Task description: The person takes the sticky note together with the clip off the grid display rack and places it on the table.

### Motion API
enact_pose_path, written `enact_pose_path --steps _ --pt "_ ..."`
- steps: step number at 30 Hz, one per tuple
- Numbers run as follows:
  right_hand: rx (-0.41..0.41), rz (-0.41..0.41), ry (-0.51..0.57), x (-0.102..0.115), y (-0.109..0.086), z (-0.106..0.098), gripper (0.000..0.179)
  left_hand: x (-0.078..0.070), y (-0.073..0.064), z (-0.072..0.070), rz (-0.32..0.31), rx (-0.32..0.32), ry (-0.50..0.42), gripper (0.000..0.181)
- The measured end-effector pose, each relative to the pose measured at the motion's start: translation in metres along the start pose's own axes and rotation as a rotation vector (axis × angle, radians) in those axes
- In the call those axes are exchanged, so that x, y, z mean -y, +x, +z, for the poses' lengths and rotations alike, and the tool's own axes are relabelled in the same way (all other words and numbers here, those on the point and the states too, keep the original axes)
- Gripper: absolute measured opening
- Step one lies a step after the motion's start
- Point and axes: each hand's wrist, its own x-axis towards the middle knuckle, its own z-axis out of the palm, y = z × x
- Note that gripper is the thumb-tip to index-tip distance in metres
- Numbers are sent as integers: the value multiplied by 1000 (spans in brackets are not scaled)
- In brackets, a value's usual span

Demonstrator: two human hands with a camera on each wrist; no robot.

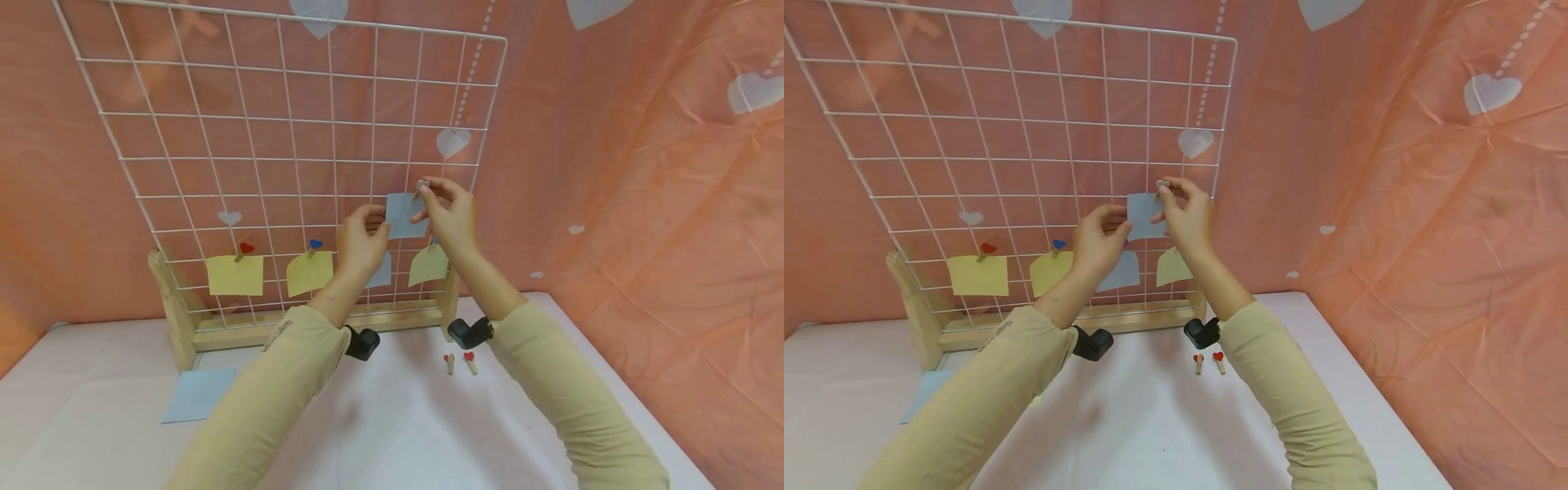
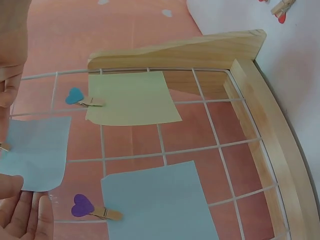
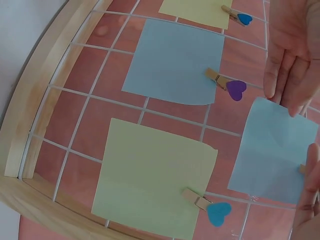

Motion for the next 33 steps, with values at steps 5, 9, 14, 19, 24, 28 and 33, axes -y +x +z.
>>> enact_pose_path --steps 5,9,14,19,24,28,33 --pt "3 -4 -13 2 1 0 29 0 1 1 1 5 11 22" --pt "1 -13 -17 2 1 0 27 0 0 1 1 -16 13 20" --pt "-6 -28 -43 1 4 -1 24 -1 -1 1 1 -28 9 19" --pt "-31 -21 -115 4 6 -2 22 0 -1 2 0 -27 7 19" --pt "-65 -51 -118 6 6 -5 21 4 -4 3 -12 -4 -30 20" --pt "-62 -69 -113 5 2 -8 21 7 -9 2 -5 -5 -52 19" --pt "-41 -67 -81 -3 -5 -13 23 14 -17 -3 -15 -10 -6 19"
